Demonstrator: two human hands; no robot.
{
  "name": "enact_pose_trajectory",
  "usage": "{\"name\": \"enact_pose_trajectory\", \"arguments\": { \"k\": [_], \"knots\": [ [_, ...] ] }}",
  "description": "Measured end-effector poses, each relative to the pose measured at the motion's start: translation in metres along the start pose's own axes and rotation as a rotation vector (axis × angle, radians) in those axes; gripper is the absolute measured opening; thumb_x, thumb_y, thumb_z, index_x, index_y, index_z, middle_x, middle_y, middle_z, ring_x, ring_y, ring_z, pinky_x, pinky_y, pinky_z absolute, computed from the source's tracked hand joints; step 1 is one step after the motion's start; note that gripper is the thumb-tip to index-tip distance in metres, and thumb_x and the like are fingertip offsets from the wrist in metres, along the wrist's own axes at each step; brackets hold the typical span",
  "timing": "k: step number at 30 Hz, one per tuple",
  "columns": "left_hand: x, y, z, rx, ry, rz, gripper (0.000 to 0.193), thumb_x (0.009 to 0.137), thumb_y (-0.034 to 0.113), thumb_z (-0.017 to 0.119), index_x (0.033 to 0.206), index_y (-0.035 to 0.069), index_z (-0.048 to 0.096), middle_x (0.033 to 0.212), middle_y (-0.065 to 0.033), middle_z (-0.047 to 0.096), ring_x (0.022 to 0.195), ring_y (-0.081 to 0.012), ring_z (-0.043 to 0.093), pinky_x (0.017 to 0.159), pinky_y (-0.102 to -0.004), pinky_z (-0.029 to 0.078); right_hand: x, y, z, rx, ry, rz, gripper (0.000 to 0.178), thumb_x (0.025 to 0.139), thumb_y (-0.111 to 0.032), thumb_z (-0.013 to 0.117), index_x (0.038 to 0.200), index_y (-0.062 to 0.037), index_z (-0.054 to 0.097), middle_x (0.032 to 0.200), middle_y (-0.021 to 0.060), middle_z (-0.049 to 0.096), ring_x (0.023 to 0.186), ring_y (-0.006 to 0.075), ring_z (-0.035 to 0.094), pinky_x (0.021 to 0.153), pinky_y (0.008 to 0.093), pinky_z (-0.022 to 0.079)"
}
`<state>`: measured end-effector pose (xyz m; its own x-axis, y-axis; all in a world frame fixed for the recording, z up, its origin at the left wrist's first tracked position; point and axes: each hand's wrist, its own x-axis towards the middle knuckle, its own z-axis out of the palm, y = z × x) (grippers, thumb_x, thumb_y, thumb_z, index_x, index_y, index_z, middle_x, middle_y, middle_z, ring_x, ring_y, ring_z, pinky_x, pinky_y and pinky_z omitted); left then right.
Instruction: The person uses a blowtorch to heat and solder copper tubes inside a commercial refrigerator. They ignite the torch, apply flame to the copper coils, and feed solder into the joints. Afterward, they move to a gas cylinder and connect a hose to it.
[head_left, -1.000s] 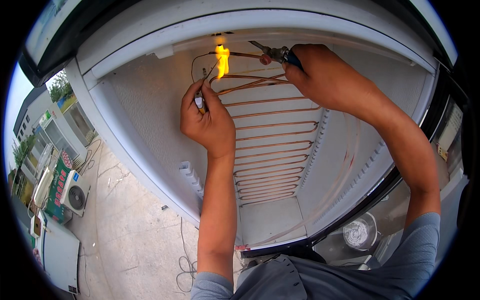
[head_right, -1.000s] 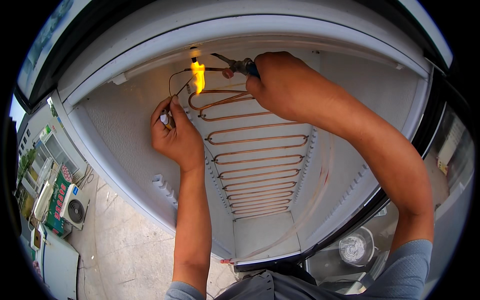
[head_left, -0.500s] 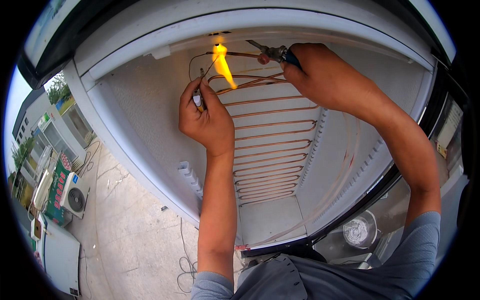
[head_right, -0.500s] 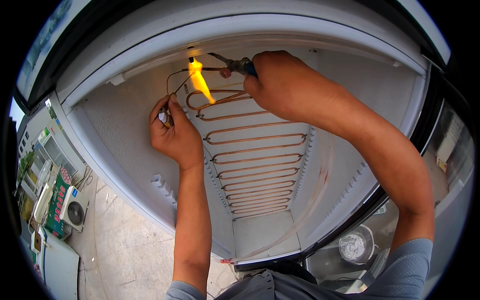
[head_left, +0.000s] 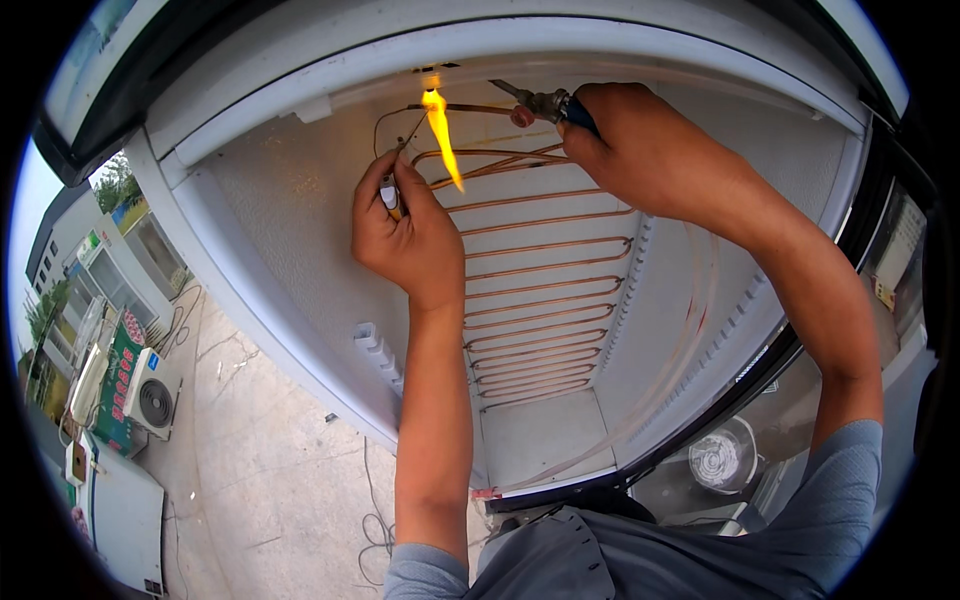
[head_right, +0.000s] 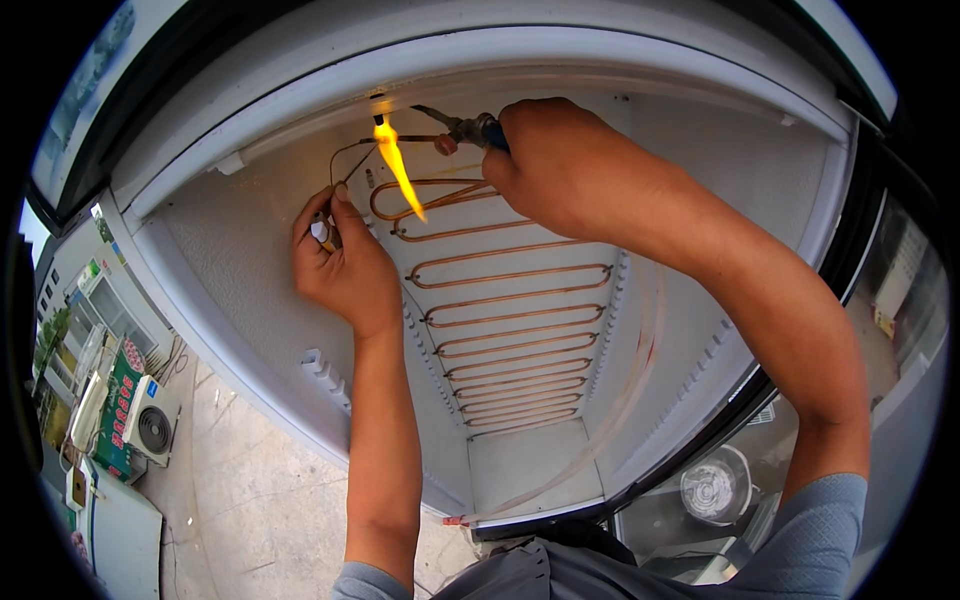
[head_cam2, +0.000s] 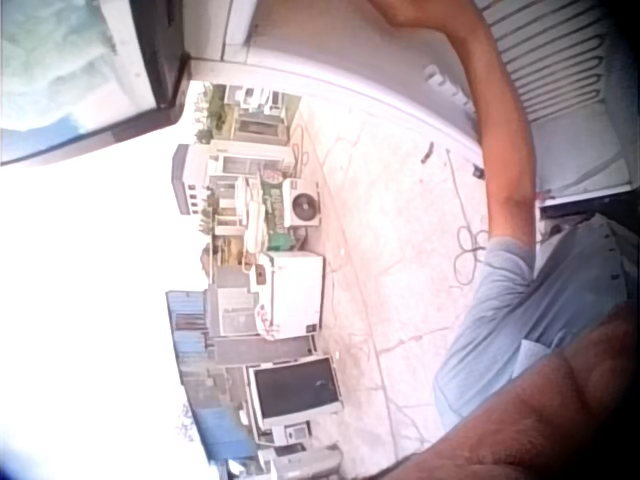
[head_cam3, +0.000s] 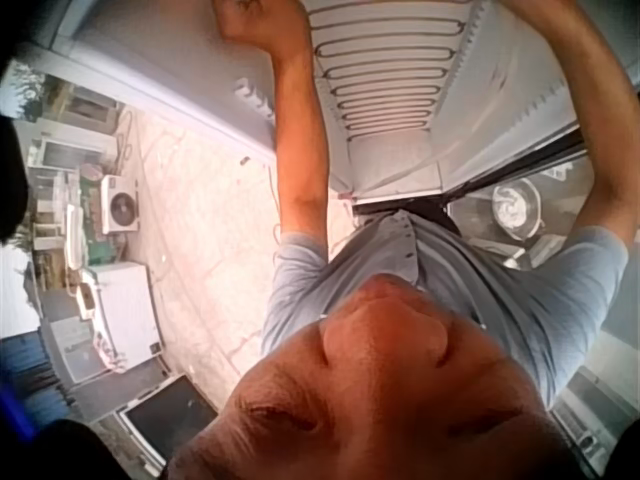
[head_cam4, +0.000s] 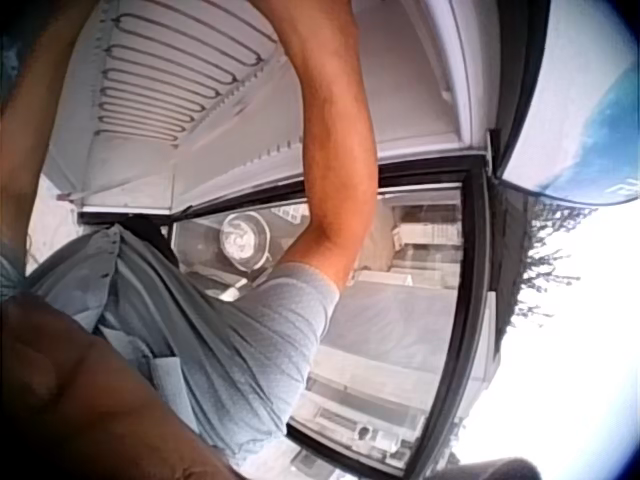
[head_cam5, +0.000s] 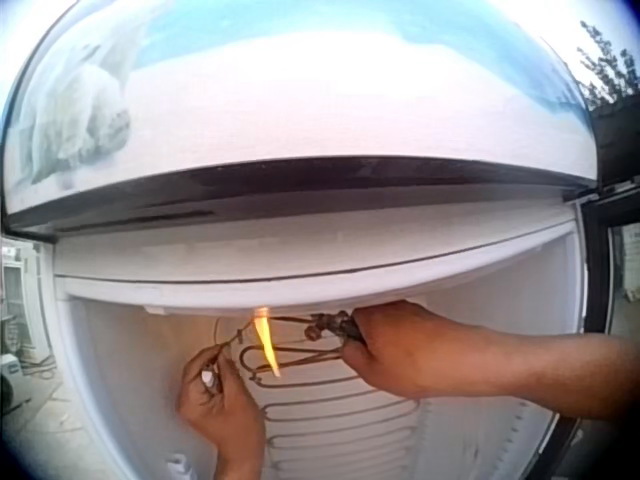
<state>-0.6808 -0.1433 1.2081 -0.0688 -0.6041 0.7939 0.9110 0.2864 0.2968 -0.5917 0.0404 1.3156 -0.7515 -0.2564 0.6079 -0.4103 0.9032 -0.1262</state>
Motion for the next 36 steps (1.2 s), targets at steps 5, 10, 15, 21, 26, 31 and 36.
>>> {"name": "enact_pose_trajectory", "arguments": {
  "k": [5,10,15,21,26,31,36],
  "knots": [
    [-0.001,-0.006,-0.001,0.034,-0.047,-0.008,0.014,0.098,-0.004,0.065,0.110,-0.008,0.070,0.100,-0.0134,0.074,0.090,-0.0141,0.070,0.081,-0.0263,0.059,0.001,-0.002,0.000,-0.005,-0.042,0.028,0.031,0.100,-0.021,0.057,0.092,0.0086,0.062,0.075,0.0252,0.060,0.067,0.0402,0.058,0.070,0.0465,0.048],
    [0.003,-0.009,0.002,0.071,-0.045,0.059,0.013,0.097,-0.004,0.066,0.109,-0.007,0.070,0.098,-0.0134,0.075,0.089,-0.0147,0.070,0.080,-0.0269,0.059,-0.002,0.003,0.004,-0.030,-0.005,-0.032,0.030,0.099,-0.021,0.058,0.091,0.0080,0.061,0.073,0.0252,0.061,0.067,0.0416,0.059,0.069,0.0476,0.048],
    [0.003,-0.009,0.003,0.067,-0.053,0.065,0.013,0.098,-0.003,0.066,0.108,-0.007,0.071,0.098,-0.0135,0.075,0.088,-0.0149,0.071,0.080,-0.0264,0.059,-0.004,0.001,0.002,-0.038,-0.011,-0.018,0.028,0.098,-0.019,0.057,0.091,0.0078,0.061,0.071,0.0246,0.061,0.065,0.0410,0.059,0.068,0.0481,0.048],
    [-0.004,-0.007,-0.003,0.055,-0.030,-0.014,0.011,0.098,0.003,0.069,0.104,-0.005,0.071,0.093,-0.0084,0.073,0.081,-0.0102,0.065,0.072,-0.0240,0.055,-0.013,-0.004,-0.005,-0.036,-0.052,0.099,0.027,0.097,-0.017,0.056,0.090,0.0093,0.058,0.070,0.0259,0.059,0.063,0.0415,0.057,0.067,0.0489,0.047],
    [-0.004,-0.008,0.001,0.042,-0.006,-0.027,0.011,0.098,0.006,0.071,0.103,-0.004,0.072,0.091,-0.0061,0.072,0.079,-0.0084,0.063,0.069,-0.0230,0.053,-0.032,0.004,0.000,-0.052,0.070,0.052,0.026,0.096,-0.015,0.055,0.089,0.0102,0.058,0.070,0.0289,0.059,0.066,0.0466,0.058,0.066,0.0511,0.047],
    [-0.004,-0.012,0.000,0.062,-0.005,0.011,0.010,0.098,0.005,0.070,0.103,-0.004,0.071,0.092,-0.0059,0.072,0.080,-0.0084,0.064,0.071,-0.0231,0.054,-0.044,-0.002,-0.004,-0.058,0.074,0.130,0.025,0.094,-0.013,0.056,0.090,0.0116,0.058,0.073,0.0308,0.062,0.070,0.0490,0.062,0.068,0.0523,0.050],
    [-0.003,-0.012,-0.001,0.052,0.001,0.017,0.010,0.098,0.005,0.071,0.103,-0.004,0.071,0.093,-0.0057,0.072,0.080,-0.0079,0.064,0.070,-0.0222,0.053,-0.051,-0.002,0.000,-0.016,0.121,0.103,0.025,0.095,-0.014,0.060,0.091,0.0108,0.059,0.077,0.0313,0.063,0.072,0.0501,0.063,0.069,0.0524,0.051]
  ]
}}
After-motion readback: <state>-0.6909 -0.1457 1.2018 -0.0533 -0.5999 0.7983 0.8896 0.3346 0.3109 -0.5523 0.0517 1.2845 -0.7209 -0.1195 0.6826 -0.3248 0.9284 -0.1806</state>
